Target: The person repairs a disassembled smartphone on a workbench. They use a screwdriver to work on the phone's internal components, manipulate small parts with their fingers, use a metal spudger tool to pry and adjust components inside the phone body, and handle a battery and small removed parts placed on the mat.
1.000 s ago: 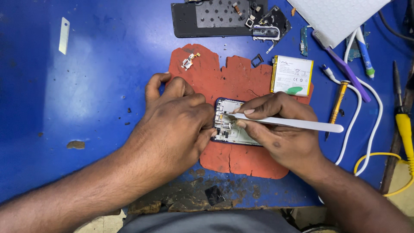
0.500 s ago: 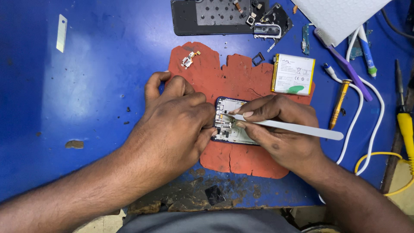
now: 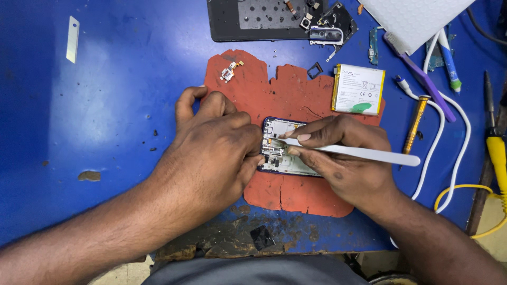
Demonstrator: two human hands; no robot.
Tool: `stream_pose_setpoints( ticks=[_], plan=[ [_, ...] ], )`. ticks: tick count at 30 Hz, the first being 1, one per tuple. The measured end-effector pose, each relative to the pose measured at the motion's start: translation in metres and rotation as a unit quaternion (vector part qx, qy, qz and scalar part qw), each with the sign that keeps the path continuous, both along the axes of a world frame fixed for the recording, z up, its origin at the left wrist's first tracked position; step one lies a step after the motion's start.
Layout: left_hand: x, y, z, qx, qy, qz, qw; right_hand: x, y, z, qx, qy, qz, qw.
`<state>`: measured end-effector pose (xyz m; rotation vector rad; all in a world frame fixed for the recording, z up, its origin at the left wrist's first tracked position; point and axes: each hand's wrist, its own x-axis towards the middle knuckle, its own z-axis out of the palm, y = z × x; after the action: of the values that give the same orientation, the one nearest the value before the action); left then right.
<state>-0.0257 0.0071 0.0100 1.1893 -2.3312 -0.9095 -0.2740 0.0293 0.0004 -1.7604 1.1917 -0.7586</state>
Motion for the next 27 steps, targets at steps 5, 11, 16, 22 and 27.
stream_pose_setpoints(
  ticks=[5, 11, 16, 22, 27],
  plan=[
    [0.001, -0.001, -0.001, -0.002, 0.001, 0.002, 1.0, 0.006, 0.001, 0.003, -0.062, 0.002, 0.022, 0.998],
    [0.002, -0.001, -0.001, -0.004, 0.001, 0.001, 1.0, 0.011, 0.0, 0.007, 0.04, -0.021, -0.06, 0.997],
    [0.003, 0.0, -0.001, 0.005, 0.001, 0.001, 1.0, 0.008, -0.002, 0.011, -0.073, 0.062, -0.001, 0.995],
    [0.003, 0.0, -0.001, -0.007, 0.006, 0.003, 1.0, 0.001, -0.009, 0.007, -0.009, 0.065, -0.013, 0.998],
    [0.003, 0.0, 0.001, -0.005, 0.017, 0.009, 1.0, -0.003, -0.01, 0.002, 0.02, 0.038, -0.012, 0.999]
  ],
)
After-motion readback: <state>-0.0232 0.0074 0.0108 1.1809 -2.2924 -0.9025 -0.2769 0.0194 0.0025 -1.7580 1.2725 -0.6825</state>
